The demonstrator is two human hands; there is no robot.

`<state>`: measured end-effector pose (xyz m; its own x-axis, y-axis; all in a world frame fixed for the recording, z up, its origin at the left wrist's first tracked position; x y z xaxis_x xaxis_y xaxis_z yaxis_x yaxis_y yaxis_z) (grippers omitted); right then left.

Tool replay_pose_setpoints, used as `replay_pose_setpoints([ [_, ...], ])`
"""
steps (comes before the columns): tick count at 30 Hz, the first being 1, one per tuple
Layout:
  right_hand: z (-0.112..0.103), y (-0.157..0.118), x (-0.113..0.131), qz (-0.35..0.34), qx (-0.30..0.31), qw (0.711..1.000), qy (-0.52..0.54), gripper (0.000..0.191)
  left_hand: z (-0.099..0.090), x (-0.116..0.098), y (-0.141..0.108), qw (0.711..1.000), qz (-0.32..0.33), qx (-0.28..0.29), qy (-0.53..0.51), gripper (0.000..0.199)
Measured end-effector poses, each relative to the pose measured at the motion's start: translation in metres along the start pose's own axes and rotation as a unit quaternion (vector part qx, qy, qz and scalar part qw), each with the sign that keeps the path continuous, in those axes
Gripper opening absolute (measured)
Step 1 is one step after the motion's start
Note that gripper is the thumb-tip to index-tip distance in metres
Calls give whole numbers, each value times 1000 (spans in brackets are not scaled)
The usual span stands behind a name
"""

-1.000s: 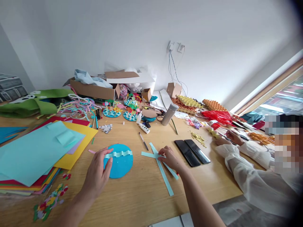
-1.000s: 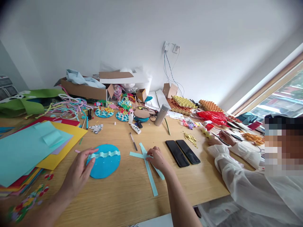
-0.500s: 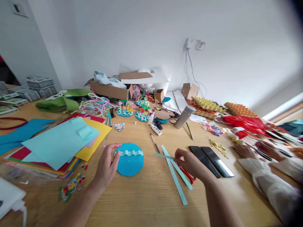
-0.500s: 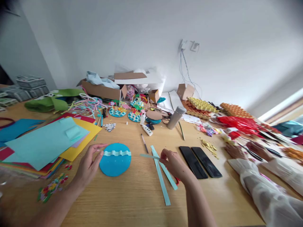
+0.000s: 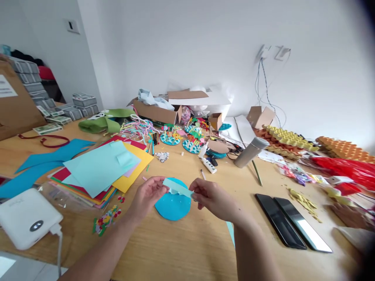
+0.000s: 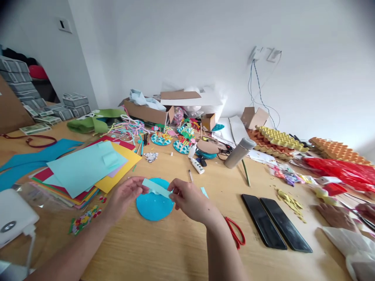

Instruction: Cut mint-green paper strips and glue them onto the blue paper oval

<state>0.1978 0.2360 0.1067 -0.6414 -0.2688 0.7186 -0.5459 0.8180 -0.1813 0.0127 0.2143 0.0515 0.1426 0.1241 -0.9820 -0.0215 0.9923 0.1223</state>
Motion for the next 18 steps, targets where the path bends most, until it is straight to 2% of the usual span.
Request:
replay_pose_setpoints([
  [3,8,11,0,-6,23,1000,-14,8,-7,6,3,999,-17,-28,4,31],
  [5,10,15,-1,-1,32,999,-19,8,-10,7,5,999,-20,-38,3,26],
  [9,6,24,3,11,25,998,-53,15,-11,6,7,998,-33,-47,7,26],
  [15,3,36,27,-10,14,987,-159,21,-12,11,7,997,-54,-41,35,29],
  [18,2,39,32,-11,13,986,-167,15,-16,19,11,995,-65,-29,65,28],
])
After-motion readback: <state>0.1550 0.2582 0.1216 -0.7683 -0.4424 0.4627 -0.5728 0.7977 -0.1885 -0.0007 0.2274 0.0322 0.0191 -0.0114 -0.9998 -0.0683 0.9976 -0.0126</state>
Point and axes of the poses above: each hand's wrist, its own y-axis towards the middle knuckle, its own z-axis out of the palm, x = y × z, the point moved 8 cm from there along y, towards the middle knuckle, and after that the axes turned 1 degree about x, right-handed, at the moved point
